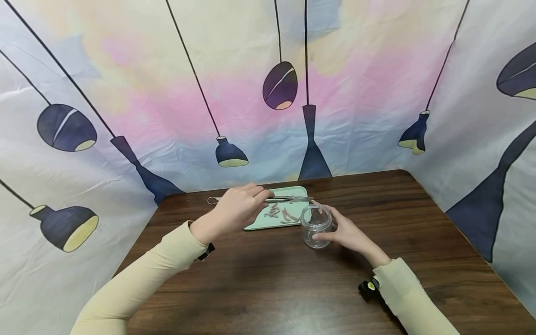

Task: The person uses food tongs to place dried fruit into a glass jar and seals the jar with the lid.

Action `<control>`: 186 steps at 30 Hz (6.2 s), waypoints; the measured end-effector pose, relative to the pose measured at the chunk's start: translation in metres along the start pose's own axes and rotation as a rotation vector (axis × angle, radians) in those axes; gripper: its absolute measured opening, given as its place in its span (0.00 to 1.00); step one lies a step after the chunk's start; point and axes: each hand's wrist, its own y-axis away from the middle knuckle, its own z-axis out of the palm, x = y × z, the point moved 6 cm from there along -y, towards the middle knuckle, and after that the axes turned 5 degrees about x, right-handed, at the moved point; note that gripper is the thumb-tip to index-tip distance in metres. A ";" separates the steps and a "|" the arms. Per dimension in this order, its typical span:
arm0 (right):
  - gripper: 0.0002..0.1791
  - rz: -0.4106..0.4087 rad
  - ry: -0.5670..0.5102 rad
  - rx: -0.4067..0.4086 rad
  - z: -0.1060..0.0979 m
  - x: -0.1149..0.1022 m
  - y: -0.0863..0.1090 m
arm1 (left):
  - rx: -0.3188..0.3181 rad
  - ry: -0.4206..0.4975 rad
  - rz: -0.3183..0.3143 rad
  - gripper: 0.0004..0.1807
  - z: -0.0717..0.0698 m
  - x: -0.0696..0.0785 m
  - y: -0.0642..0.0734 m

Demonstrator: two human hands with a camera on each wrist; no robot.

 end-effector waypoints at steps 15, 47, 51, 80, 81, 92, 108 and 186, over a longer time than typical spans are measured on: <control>0.55 0.015 -0.007 -0.009 0.000 0.001 0.000 | -0.011 0.001 0.029 0.07 0.015 0.010 0.002; 0.56 0.022 0.015 -0.007 0.000 0.004 0.000 | -0.150 0.092 -0.040 0.16 0.023 0.007 0.000; 0.56 0.024 0.019 -0.014 0.000 0.004 0.000 | -0.183 0.101 -0.059 0.19 0.022 0.005 0.002; 0.55 0.021 0.034 -0.018 0.004 0.001 0.004 | -0.203 0.241 -0.491 0.31 0.025 -0.062 0.050; 0.55 0.020 0.034 -0.016 0.004 0.000 0.004 | -0.203 0.244 -0.502 0.31 0.026 -0.064 0.052; 0.55 0.004 0.018 -0.015 0.005 -0.001 0.003 | -0.262 0.281 -0.618 0.32 0.054 -0.073 0.073; 0.53 -0.017 -0.003 -0.015 0.005 -0.002 0.000 | -0.312 0.332 -0.760 0.32 0.101 -0.080 0.098; 0.54 -0.003 0.005 -0.009 0.005 0.001 0.002 | -0.353 0.380 -0.821 0.14 0.153 -0.077 0.117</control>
